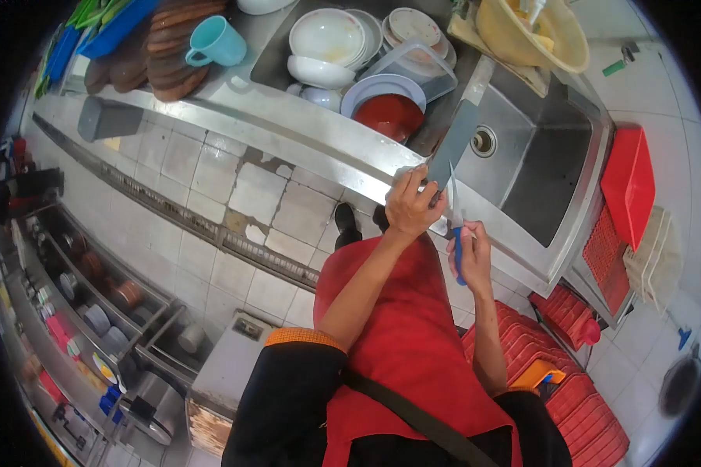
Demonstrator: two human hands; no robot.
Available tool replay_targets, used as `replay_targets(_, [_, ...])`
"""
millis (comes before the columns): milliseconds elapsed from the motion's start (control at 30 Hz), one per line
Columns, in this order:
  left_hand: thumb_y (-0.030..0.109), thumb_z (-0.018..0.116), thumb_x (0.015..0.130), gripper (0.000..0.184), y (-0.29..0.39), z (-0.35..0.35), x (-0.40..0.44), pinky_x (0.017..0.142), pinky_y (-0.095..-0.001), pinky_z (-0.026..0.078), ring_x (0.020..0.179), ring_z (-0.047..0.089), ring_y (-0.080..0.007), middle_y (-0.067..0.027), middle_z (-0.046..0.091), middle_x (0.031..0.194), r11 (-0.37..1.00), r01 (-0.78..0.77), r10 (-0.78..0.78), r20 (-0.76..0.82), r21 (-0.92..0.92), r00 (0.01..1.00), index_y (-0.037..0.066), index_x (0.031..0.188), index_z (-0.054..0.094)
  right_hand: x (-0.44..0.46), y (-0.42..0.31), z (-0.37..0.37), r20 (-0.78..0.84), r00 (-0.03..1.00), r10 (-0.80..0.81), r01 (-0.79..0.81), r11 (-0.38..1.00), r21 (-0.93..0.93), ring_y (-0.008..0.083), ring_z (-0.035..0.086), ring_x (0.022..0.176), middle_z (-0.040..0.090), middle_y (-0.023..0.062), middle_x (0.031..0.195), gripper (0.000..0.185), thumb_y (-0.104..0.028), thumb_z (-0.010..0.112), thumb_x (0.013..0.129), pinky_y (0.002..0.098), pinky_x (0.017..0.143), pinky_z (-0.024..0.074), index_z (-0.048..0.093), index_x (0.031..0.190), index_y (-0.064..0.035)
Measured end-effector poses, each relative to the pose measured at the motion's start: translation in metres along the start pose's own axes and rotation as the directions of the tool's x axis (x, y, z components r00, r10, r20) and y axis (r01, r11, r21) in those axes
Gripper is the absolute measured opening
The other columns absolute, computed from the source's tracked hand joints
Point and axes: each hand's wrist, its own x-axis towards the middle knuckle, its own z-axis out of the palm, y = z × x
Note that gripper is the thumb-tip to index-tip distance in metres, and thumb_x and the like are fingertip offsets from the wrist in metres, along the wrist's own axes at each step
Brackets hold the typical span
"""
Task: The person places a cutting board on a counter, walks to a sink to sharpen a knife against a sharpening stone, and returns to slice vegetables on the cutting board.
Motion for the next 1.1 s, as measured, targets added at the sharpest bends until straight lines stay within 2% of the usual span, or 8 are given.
replay_targets(67, [0.019,0.076,0.068,0.019,0.0,-0.003,-0.002,0.074,-0.0398,0.055,0.092,0.064,-0.0306,-0.0147,0.066,0.108,0.999,-0.033,0.033,0.004,0.003,0.999,0.008,0.079,0.065,0.008,0.0,-0.011,0.066,0.989,0.132,-0.138,0.987,0.086,0.0096,0.05,0.04,0.057,0.0051,0.059,0.018,-0.023,0.045,0.106,0.0272,0.035,0.0373,0.05,0.106,-0.0054])
replay_targets(267, [0.018,0.077,0.068,0.019,0.001,-0.003,0.0,0.074,-0.0392,0.055,0.091,0.065,-0.0302,-0.015,0.066,0.107,1.0,-0.03,0.03,0.006,0.0,1.0,0.008,0.078,0.065,0.165,-0.012,-0.026,0.055,0.998,0.018,-0.02,0.999,0.049,0.0127,0.049,0.038,0.061,0.008,0.069,0.027,-0.033,0.044,0.107,0.0285,0.033,0.0361,0.048,0.108,-0.0062])
replay_targets(567, [0.019,0.078,0.067,0.021,0.001,-0.002,-0.003,0.076,-0.0404,0.055,0.093,0.065,-0.0306,-0.0153,0.066,0.107,1.0,0.008,-0.008,0.008,-0.022,1.0,0.007,0.08,0.065,0.041,0.007,-0.033,0.244,0.942,0.231,-0.291,0.924,0.249,0.0106,0.047,0.037,0.059,0.0073,0.064,0.03,-0.038,0.047,0.106,0.0254,0.032,0.0336,0.048,0.107,-0.0085])
replay_targets(667, [0.019,0.078,0.067,0.022,0.002,-0.002,-0.001,0.077,-0.0402,0.055,0.094,0.065,-0.0308,-0.0151,0.066,0.106,1.0,-0.016,0.016,-0.009,-0.002,1.0,0.008,0.08,0.064,0.077,0.002,-0.046,0.132,0.969,0.21,-0.218,0.975,0.048,0.0099,0.048,0.038,0.061,0.0068,0.066,0.023,-0.034,0.05,0.105,0.0245,0.033,0.033,0.05,0.105,-0.0107])
replay_targets(800, [0.019,0.078,0.067,0.023,0.001,-0.002,0.0,0.076,-0.0397,0.055,0.094,0.065,-0.0304,-0.0145,0.065,0.105,0.999,-0.034,0.034,-0.022,-0.006,0.999,0.008,0.079,0.063,0.176,-0.01,-0.033,-0.114,0.941,-0.32,0.27,0.908,-0.32,0.0238,0.063,0.054,0.067,0.012,0.077,0.02,-0.026,0.057,0.101,0.0381,0.051,0.0476,0.056,0.096,-0.0061])
replay_targets(833, [0.019,0.078,0.067,0.022,0.0,-0.002,0.0,0.076,-0.0393,0.056,0.093,0.065,-0.0302,-0.0144,0.065,0.105,1.0,-0.029,0.029,0.005,-0.001,1.0,0.008,0.079,0.063,0.172,-0.015,-0.028,-0.118,0.94,-0.321,0.27,0.908,-0.321,0.0238,0.063,0.054,0.067,0.012,0.077,0.02,-0.026,0.057,0.101,0.0381,0.051,0.0476,0.056,0.096,-0.0061])
replay_targets(900, [0.02,0.078,0.067,0.022,0.001,-0.003,0.0,0.076,-0.0389,0.056,0.093,0.065,-0.03,-0.0143,0.065,0.106,1.0,-0.017,0.017,0.027,0.005,1.0,0.008,0.079,0.063,0.162,-0.035,-0.008,-0.11,0.832,-0.544,0.304,0.612,-0.73,0.0365,0.067,0.073,0.068,0.0171,0.086,0.014,-0.018,0.058,0.098,0.0461,0.065,0.0507,0.061,0.097,-0.0038])
replay_targets(1100, [0.018,0.077,0.068,0.021,0.004,-0.003,-0.001,0.075,-0.0402,0.056,0.092,0.065,-0.0295,-0.0134,0.065,0.104,1.0,0.02,-0.02,-0.031,-0.001,0.999,0.008,0.078,0.061,0.031,0.001,0.019,-0.122,0.891,-0.437,0.266,0.721,-0.64,0.042,0.067,0.081,0.067,0.0215,0.091,0.014,-0.011,0.062,0.095,0.048,0.068,0.0511,0.068,0.104,-0.0021])
